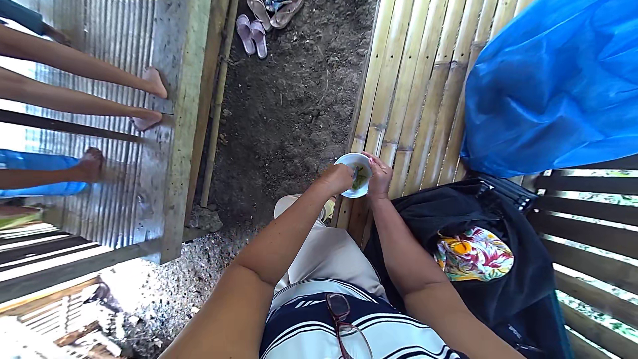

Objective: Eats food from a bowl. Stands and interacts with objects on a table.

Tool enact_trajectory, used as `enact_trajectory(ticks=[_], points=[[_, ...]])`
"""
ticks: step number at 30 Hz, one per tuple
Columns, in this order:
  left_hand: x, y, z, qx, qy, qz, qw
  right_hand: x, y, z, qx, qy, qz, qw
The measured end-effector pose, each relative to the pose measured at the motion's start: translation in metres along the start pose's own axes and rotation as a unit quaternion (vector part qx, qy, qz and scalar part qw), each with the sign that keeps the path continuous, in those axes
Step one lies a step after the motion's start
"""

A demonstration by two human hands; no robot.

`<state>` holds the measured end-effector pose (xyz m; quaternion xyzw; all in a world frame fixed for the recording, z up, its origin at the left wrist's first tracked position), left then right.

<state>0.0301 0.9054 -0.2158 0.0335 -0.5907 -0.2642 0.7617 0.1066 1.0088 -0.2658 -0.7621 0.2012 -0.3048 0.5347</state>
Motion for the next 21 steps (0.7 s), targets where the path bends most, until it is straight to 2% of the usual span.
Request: enact_trajectory(ticks=[14,21], points=[[0.000,0.012,-0.010,-0.009,-0.004,-0.018,1.000,0.001,-0.002,-0.001,-0.023,-0.011,0.017,1.000],[0.009,0.022,-0.018,-0.072,-0.017,-0.036,0.997,0.002,-0.003,-0.002,-0.030,-0.015,0.026,0.999]])
Point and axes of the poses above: each hand's wrist, its own x-axis away from the middle knuckle, its own z-axis out of the back of the hand, y = z × x, the point moved 10 cm from there along -x, towards the middle knuckle, and after that the axes turned 11 degrees about -y, right-handed, at the moved point
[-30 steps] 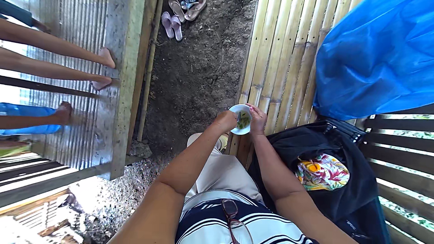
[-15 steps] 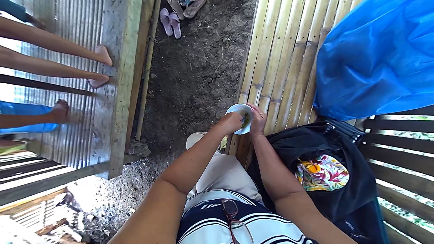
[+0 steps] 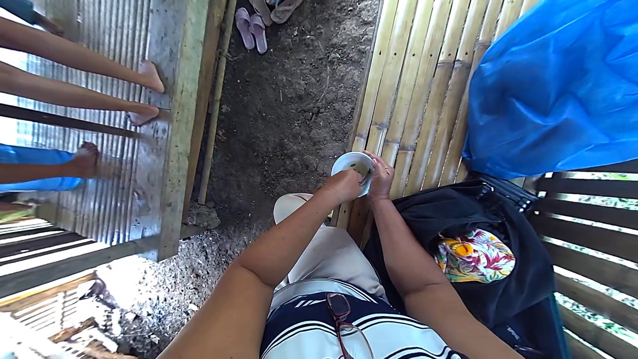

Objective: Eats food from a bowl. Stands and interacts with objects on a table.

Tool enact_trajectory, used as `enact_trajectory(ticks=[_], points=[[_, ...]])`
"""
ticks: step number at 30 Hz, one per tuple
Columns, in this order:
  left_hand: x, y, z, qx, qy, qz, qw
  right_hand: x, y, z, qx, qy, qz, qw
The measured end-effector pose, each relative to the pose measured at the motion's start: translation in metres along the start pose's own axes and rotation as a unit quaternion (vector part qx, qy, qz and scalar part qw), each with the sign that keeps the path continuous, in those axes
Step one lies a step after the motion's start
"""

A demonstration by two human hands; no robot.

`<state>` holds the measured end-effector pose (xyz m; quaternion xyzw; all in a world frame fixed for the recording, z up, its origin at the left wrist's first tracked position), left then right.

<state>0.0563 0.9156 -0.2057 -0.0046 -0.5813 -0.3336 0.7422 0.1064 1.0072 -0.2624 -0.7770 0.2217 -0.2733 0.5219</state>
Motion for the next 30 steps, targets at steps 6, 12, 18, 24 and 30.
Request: enact_trajectory(ticks=[6,12,18,24,30], points=[[-0.003,-0.004,0.006,0.024,0.009,0.005,1.000,0.003,-0.007,-0.002,-0.003,-0.001,0.007,1.000],[-0.004,-0.004,0.000,0.014,-0.010,-0.004,1.000,0.003,-0.006,-0.002,0.002,-0.001,0.001,1.000],[0.000,-0.002,-0.008,-0.006,-0.025,-0.005,1.000,0.002,-0.005,-0.002,0.003,-0.006,0.003,1.000],[0.003,0.004,-0.010,-0.081,-0.046,-0.012,0.996,0.003,-0.003,-0.002,-0.013,0.000,-0.011,1.000],[0.006,0.013,-0.021,-0.168,-0.074,-0.033,0.982,0.008,0.002,-0.008,-0.056,-0.007,-0.025,0.998]])
Point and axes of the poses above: each hand's wrist, its own x-axis away from the middle knuckle, its own z-axis out of the back of the hand, y = z × x, the point moved 10 cm from there along -x, towards the middle knuckle, and after that the axes turned 11 degrees about -y, right-handed, at the moved point
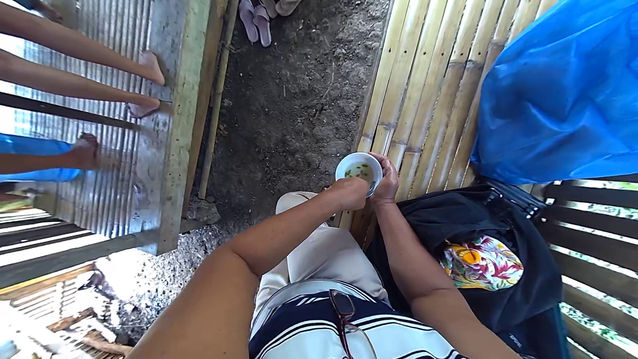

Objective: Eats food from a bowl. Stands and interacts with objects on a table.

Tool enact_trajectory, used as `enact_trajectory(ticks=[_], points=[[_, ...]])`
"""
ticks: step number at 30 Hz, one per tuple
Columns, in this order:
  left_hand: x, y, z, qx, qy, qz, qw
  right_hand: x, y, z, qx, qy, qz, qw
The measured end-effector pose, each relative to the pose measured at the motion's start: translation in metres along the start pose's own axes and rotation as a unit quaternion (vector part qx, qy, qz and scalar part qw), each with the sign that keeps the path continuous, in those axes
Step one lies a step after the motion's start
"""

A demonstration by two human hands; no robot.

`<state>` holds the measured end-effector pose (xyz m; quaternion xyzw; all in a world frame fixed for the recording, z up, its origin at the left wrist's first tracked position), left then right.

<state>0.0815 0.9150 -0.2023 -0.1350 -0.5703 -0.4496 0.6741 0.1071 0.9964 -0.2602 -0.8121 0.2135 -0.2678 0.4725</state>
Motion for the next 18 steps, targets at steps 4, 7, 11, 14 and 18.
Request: enact_trajectory(ticks=[4,7,11,14,18], points=[[0.006,0.008,0.004,-0.074,-0.033,-0.020,0.996,-0.001,0.000,-0.003,-0.012,-0.005,-0.006,1.000],[0.013,0.021,0.004,-0.161,-0.057,-0.029,0.985,-0.001,-0.001,0.000,-0.008,0.004,-0.017,1.000],[0.014,0.029,0.000,-0.210,-0.044,-0.028,0.976,-0.001,-0.002,0.001,-0.008,0.010,-0.016,1.000],[0.015,0.030,-0.005,-0.220,-0.025,-0.015,0.975,-0.001,-0.001,-0.001,0.012,-0.004,-0.007,1.000],[0.021,0.026,-0.005,-0.238,-0.036,-0.001,0.970,-0.003,-0.003,0.002,0.033,-0.005,0.006,0.999]])
Point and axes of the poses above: each hand's wrist, its own x-axis away from the middle knuckle, its own z-axis out of the back of the hand, y = z × x, the point moved 10 cm from there along -x, towards the middle knuckle, and after that the axes turned 11 degrees about -y, right-handed, at the moved point
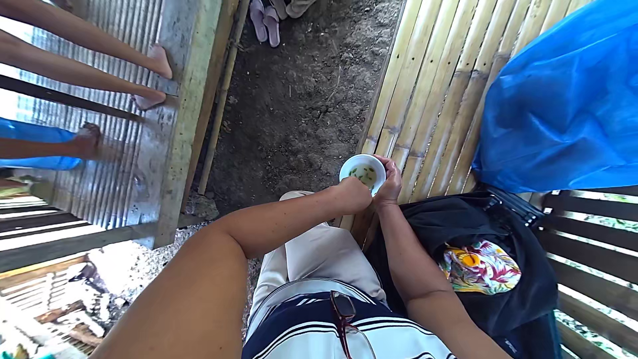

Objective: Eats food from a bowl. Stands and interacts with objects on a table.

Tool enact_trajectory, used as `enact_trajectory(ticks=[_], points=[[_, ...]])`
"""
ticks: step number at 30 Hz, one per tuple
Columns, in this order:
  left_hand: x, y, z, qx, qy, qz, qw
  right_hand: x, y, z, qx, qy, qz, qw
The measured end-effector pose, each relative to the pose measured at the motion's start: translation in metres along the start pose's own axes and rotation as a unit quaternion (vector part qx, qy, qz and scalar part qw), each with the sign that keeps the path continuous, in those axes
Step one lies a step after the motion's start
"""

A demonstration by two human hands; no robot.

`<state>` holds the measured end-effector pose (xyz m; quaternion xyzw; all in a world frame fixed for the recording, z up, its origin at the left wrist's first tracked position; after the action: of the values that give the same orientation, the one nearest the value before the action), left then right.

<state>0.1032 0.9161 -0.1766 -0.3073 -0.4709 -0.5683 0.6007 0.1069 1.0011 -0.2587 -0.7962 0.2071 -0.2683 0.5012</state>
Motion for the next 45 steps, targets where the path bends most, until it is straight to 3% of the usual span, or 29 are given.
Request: enact_trajectory(ticks=[2,5,10,13,16,31,39,45], points=[[0.002,-0.012,0.000,0.030,0.002,-0.001,1.000,0.000,0.002,0.000,-0.013,-0.002,0.002,1.000],[-0.004,-0.036,0.004,0.184,0.037,-0.015,0.982,-0.002,0.004,-0.001,-0.016,-0.004,0.005,1.000],[-0.007,-0.065,-0.003,0.477,0.098,0.013,0.873,0.001,0.000,0.000,-0.004,0.003,0.004,1.000],[-0.015,-0.073,-0.015,0.543,0.110,0.053,0.831,0.001,-0.001,-0.002,-0.001,0.002,0.003,1.000],[-0.025,-0.073,-0.019,0.564,0.113,0.058,0.816,0.000,0.000,-0.002,-0.007,0.004,0.008,1.000],[-0.022,-0.046,-0.003,0.430,0.129,0.026,0.893,-0.001,0.000,-0.002,0.008,-0.006,0.010,1.000],[-0.015,-0.025,-0.001,0.286,0.057,0.078,0.953,0.000,0.001,-0.009,0.010,-0.029,0.003,1.000],[-0.001,-0.009,0.007,0.176,0.016,0.025,0.984,0.002,0.001,-0.013,0.023,-0.033,0.007,0.999]])
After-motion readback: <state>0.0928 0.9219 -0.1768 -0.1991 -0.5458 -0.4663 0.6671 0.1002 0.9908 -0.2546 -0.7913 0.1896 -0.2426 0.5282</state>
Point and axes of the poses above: each hand's wrist, its own x-axis away from the middle knuckle, its own z-axis out of the back of the hand, y = z × x, the point moved 10 cm from there along -x, towards the middle knuckle, and after that the axes turned 11 degrees about -y, right-handed, at the moved point
